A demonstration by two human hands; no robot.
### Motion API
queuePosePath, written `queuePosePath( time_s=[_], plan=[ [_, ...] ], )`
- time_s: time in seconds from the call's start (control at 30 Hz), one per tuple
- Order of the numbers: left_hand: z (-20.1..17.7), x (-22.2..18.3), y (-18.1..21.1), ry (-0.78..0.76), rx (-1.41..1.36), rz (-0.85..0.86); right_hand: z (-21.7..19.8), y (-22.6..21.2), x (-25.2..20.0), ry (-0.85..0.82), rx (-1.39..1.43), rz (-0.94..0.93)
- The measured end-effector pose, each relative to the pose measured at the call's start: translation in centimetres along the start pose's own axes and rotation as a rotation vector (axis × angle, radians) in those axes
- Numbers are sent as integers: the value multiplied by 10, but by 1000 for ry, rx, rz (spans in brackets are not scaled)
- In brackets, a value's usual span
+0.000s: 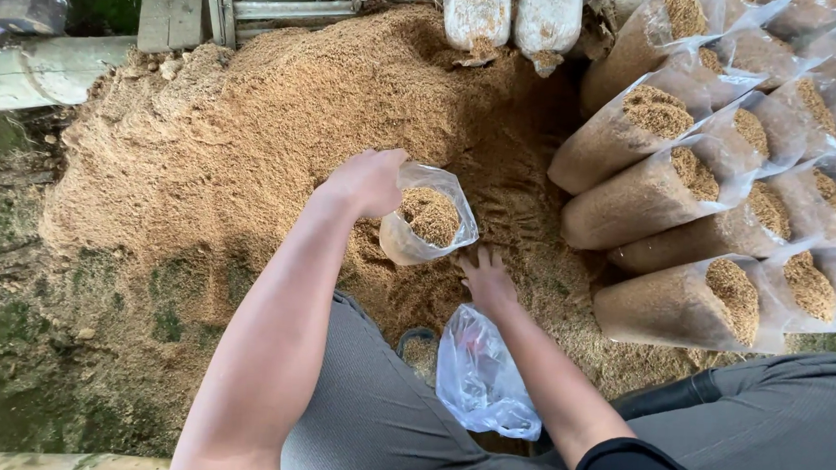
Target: Filling plastic bags with grain husks by hand from a large pile
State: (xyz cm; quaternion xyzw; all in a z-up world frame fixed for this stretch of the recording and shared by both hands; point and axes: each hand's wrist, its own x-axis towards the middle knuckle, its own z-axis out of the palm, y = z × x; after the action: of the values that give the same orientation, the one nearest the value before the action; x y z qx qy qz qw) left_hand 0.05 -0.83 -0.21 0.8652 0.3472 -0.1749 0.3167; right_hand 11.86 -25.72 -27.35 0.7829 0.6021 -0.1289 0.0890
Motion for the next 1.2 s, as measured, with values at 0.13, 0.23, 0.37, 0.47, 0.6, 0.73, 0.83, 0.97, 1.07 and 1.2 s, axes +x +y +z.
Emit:
queuePosePath(
  time_s=[0.13,0.23,0.37,0.47,0.6,0.73,0.83,0.97,1.07,1.2],
  plan=[
    [-5,0,1,0,34,-4,33,12,6,-130,39,-55],
    [-4,-1,-2,-8,19,15,48,17,10,-208,107,-3],
    [-2,1,-2,1,1,14,64,30,26,-9,493,139],
    [0,-3,-1,1,17,14,10,35,29,32,1186,329],
    [0,-1,-5,4,25,28,-107,51,32,225,1675,297],
    [7,10,-11,5,28,32,-215,30,23,293,1571,126],
    [5,5,-8,7,63,32,-252,10,18,548,1413,-71],
    [2,-4,-2,16,35,14,-295,-22,5,477,1178,-278],
    [9,8,-11,13,49,10,-303,-34,-1,369,1063,-292],
    [6,10,-14,25,48,2,-275,-15,5,587,1122,-142]
  ],
)
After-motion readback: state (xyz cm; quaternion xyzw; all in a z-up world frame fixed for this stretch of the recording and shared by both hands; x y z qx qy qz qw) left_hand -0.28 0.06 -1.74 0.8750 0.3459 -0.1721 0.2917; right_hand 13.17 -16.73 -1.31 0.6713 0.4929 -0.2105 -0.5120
